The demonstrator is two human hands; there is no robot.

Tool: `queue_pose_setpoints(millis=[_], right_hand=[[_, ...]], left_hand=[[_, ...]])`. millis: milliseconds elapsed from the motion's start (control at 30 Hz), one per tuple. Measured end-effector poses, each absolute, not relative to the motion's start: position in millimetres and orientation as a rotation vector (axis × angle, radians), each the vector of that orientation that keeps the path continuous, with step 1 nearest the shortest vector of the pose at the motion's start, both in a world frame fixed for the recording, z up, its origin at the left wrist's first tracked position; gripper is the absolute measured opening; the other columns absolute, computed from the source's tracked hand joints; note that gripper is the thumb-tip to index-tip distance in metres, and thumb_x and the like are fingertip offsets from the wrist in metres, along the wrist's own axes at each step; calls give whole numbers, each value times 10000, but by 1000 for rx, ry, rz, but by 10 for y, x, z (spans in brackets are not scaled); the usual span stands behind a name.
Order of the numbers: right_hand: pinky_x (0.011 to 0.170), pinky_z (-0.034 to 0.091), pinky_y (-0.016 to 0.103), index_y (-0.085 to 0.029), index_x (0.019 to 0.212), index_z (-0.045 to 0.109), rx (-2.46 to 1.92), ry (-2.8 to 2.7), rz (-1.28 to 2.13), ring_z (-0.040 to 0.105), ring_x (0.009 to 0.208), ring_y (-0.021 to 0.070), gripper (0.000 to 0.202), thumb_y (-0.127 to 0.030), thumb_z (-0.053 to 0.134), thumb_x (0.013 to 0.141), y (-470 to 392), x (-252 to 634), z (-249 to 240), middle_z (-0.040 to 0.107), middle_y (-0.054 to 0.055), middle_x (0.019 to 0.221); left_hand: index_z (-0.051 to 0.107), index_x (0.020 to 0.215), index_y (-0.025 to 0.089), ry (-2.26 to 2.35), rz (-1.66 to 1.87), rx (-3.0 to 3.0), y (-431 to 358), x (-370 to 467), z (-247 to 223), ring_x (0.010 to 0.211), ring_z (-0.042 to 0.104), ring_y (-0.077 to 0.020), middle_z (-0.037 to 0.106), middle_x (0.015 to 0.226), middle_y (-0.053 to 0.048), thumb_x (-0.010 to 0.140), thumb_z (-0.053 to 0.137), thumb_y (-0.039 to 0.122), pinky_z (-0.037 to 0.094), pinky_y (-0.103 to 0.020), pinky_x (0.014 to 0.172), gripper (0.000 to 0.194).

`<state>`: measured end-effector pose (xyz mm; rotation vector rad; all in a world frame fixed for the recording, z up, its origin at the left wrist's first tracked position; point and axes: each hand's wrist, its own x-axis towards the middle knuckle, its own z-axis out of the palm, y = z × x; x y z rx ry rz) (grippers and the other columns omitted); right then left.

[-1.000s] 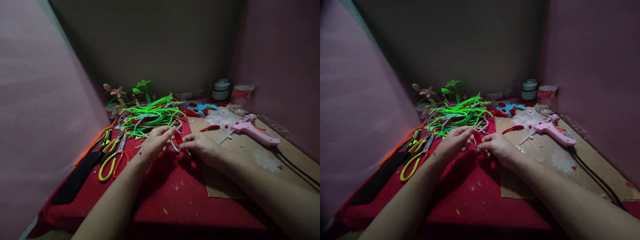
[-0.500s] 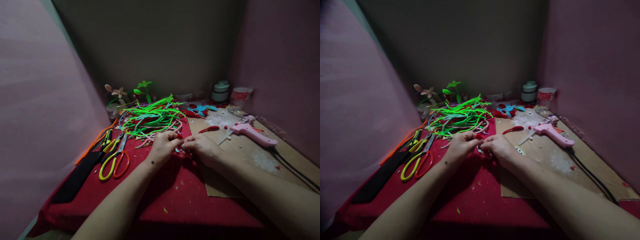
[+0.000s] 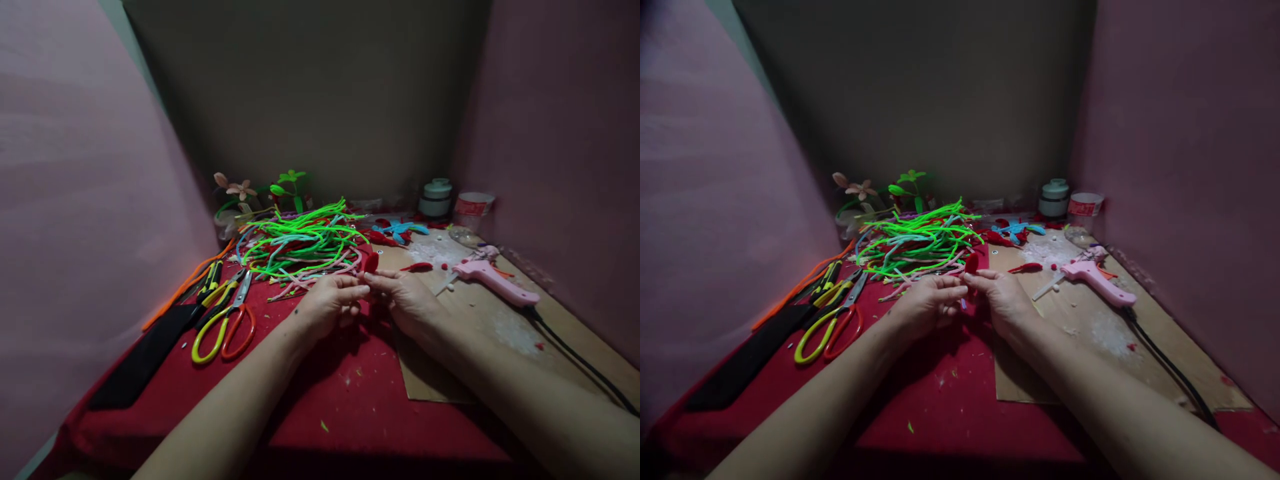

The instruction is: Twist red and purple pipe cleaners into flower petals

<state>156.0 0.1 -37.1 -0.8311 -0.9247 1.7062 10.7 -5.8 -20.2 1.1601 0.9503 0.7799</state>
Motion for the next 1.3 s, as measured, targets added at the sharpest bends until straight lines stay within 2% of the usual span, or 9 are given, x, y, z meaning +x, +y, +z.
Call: queue_pose_setpoints(millis=[133,333,500,667,867,1067,1200,1300], right_hand=[[454,388,252,-119,766,619,-880,-958,1743,517,437,112,240,-300,691,627,-11,1546,-390,616,44,578],[406,331,225,-143,611,547,-988,-1045,1546,488,396,99,218,-306,692,604,-33,1533,-406,567,3,482],[393,300,224,-149,601,537,-1013,-1086,1579,449,375,87,255,-358,683,613,-39,1546,-361,542,-8,464],[401,256,217,-145,573,537,-967,-1086,1608,400,382,66,225,-310,685,605,-77,1533,-308,494,-34,443],[430,256,221,-134,547,557,-932,-1186,1621,384,405,62,137,-233,629,607,-109,1513,-298,496,-30,456],[420,240,223,-142,483,513,-972,-1209,1540,360,385,61,153,-169,554,629,-89,1512,-326,454,-39,397],[408,243,204,-131,533,537,-965,-1178,1579,366,383,52,133,-196,563,647,-77,1489,-345,470,-37,418],[408,292,187,-128,685,588,-932,-1143,1654,413,406,56,161,-286,599,656,-73,1451,-375,516,-35,491]], left_hand=[[563,746,118,885,775,1153,-73,157,-241,374,344,-18,538,600,2,667,651,310,197,-153,330,226],[501,696,147,1005,769,1232,-127,227,-205,317,276,-18,412,435,77,668,625,301,170,-141,313,200],[525,707,138,1068,692,1348,-105,163,-156,308,339,-35,479,450,45,711,584,359,225,-160,316,229],[587,863,137,1143,980,1479,-42,79,-61,392,400,-35,564,620,29,677,635,359,283,-172,385,294],[630,708,125,1190,1021,1525,-35,98,-70,443,398,-50,559,579,25,656,633,272,303,-187,446,155],[625,665,122,1269,1103,1647,-37,161,-152,595,507,-103,596,639,-5,682,597,265,394,-217,594,147],[611,671,122,1290,1113,1656,-35,138,-173,592,503,-106,578,618,1,688,588,267,398,-219,587,149],[582,683,131,1255,1167,1596,26,86,-75,553,499,-92,553,594,22,695,575,287,402,-207,558,157]])
